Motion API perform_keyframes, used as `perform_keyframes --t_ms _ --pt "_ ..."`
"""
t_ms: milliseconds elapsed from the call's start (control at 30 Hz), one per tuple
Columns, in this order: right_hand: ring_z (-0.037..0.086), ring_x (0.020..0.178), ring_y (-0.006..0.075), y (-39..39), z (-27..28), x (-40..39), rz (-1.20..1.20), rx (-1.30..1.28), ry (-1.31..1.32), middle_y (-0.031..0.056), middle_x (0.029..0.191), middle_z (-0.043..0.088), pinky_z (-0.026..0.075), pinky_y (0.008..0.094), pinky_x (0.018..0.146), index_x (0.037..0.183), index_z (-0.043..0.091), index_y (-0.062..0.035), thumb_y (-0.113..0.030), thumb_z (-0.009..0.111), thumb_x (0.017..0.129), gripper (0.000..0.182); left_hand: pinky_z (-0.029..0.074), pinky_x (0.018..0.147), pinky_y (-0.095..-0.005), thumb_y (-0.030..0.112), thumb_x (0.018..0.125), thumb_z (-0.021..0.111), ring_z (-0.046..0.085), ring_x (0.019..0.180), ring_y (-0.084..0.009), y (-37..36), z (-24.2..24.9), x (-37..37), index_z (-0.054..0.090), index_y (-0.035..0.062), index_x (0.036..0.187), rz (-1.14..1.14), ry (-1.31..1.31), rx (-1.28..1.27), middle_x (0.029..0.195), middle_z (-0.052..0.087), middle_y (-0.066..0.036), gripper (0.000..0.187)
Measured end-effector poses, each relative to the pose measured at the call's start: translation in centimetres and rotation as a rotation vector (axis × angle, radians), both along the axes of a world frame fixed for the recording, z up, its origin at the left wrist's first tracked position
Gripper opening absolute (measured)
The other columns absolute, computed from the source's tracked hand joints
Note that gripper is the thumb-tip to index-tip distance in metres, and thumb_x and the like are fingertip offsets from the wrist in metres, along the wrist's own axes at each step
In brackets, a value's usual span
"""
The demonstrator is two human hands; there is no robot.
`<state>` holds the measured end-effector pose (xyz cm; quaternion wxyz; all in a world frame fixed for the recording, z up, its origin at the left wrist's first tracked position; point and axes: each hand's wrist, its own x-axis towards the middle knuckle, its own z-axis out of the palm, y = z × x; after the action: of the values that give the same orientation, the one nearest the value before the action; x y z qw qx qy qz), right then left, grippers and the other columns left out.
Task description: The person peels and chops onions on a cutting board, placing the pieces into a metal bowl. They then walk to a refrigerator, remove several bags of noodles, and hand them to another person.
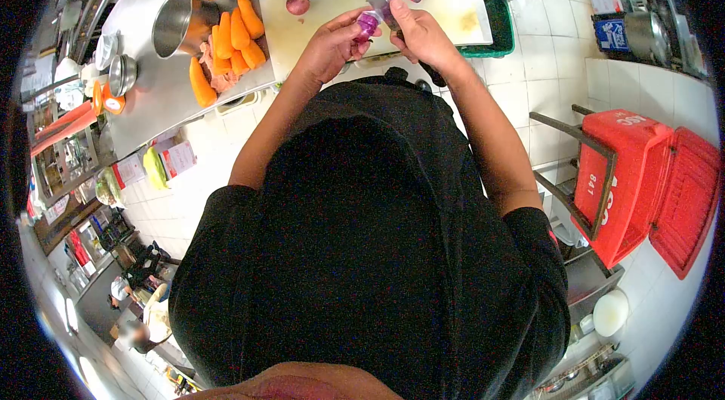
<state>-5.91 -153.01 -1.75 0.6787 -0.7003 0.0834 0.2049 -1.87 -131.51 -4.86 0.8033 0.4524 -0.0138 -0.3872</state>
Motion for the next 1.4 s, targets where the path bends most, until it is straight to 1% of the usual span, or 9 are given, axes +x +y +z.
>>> perform_keyframes --t_ms 67,167,300,600,700,800,1000,1100,1400 --pt "0.039 0.043 0.0091 0.4 0.6 -0.1 -0.058 0.053 0.042 0.0012 0.06 0.049 0.034 0.0274 0.04 0.082 0.057 -0.0039 -0.069 0.036 0.098 0.07 0.047 0.064 -0.0266 0.018 0.092 0.066 0.057 0.072 -0.012 -0.1 -0.1 -0.1 0.052 0.0001 0.135 0.014 -0.004 0.028 0.102 0.069 -0.01 0.049" --pt "0.037 0.043 0.0092 0.6 1.7 -0.1 -0.154 0.285 0.253 0.0016 0.062 0.049 0.034 0.0267 0.041 0.093 0.057 -0.004 -0.07 0.035 0.098 0.069 0.047 0.064 -0.0268 0.016 0.09 0.065 0.058 0.072 -0.0122 -0.1 -0.3 0.0 0.051 -0.0003 0.133 -0.001 -0.018 0.036 0.103 0.069 -0.01 0.047" --pt "0.037 0.043 0.0089 0.7 0.6 0.1 -0.203 0.381 0.344 0.0023 0.062 0.05 0.034 0.0268 0.04 0.102 0.057 -0.0057 -0.07 0.036 0.098 0.068 0.048 0.065 -0.0269 0.014 0.089 0.065 0.058 0.074 -0.0127 0.1 -2.3 0.6 0.052 -0.0001 0.129 -0.011 -0.081 0.114 0.103 0.069 -0.01 0.044" --pt "0.038 0.044 0.0093 1.5 2.0 -0.5 -0.156 0.285 0.256 0.0019 0.062 0.049 0.035 0.0273 0.04 0.092 0.053 -0.0049 -0.068 0.038 0.098 0.065 0.049 0.069 -0.0272 0.023 0.093 0.067 0.061 0.084 -0.0126 -0.3 -2.9 -0.6 0.054 0.0025 0.125 0.096 -0.008 0.112 0.104 0.065 -0.006 0.039" --pt "0.038 0.044 0.0096 1.2 0.2 0.1 -0.184 0.282 0.304 0.002 0.062 0.049 0.036 0.0281 0.041 0.089 0.054 -0.0038 -0.068 0.037 0.099 0.067 0.049 0.069 -0.027 0.022 0.093 0.068 0.061 0.085 -0.0127 -0.1 -3.3 -0.6 0.056 0.0028 0.122 0.068 -0.07 0.172 0.104 0.064 -0.004 0.037" --pt "0.038 0.044 0.0103 1.2 -1.1 0.5 -0.167 0.209 0.262 0.0023 0.062 0.05 0.037 0.0291 0.042 0.087 0.055 -0.0031 -0.067 0.037 0.099 0.068 0.048 0.076 -0.0275 0.024 0.095 0.066 0.06 0.087 -0.0127 0.0 -4.3 -0.2 0.053 0.0025 0.126 -0.01 -0.096 0.16 0.109 0.065 -0.009 0.04" --pt "0.041 0.045 0.0109 1.8 0.5 -0.1 -0.166 0.241 0.211 0.0027 0.063 0.05 0.037 0.0296 0.042 0.084 0.056 -0.0018 -0.068 0.037 0.099 0.07 0.048 0.081 -0.0302 0.02 0.096 0.064 0.059 0.091 -0.0151 -0.2 -4.0 -0.5 0.053 0.0028 0.127 0.161 0.038 0.038 0.112 0.065 -0.008 0.037" --pt "0.042 0.045 0.0111 2.8 1.1 -0.5 -0.163 0.199 0.128 0.0026 0.062 0.05 0.037 0.0296 0.042 0.081 0.057 -0.0016 -0.068 0.037 0.099 0.071 0.048 0.082 -0.0308 0.019 0.096 0.064 0.059 0.094 -0.0161 -0.3 -4.1 -0.9 0.053 0.0018 0.126 0.165 0.002 0.046 0.112 0.065 -0.008 0.037" --pt "0.043 0.045 0.0113 2.5 -0.3 0.7 -0.223 0.15 0.156 0.0027 0.063 0.05 0.038 0.0305 0.042 0.081 0.055 -0.0028 -0.066 0.038 0.099 0.068 0.047 0.075 -0.0306 0.013 0.093 0.065 0.057 0.086 -0.0157 -1.2 -5.6 -0.4 0.055 -0.0017 0.123 0.216 -0.149 0.101 0.107 0.065 -0.009 0.035"
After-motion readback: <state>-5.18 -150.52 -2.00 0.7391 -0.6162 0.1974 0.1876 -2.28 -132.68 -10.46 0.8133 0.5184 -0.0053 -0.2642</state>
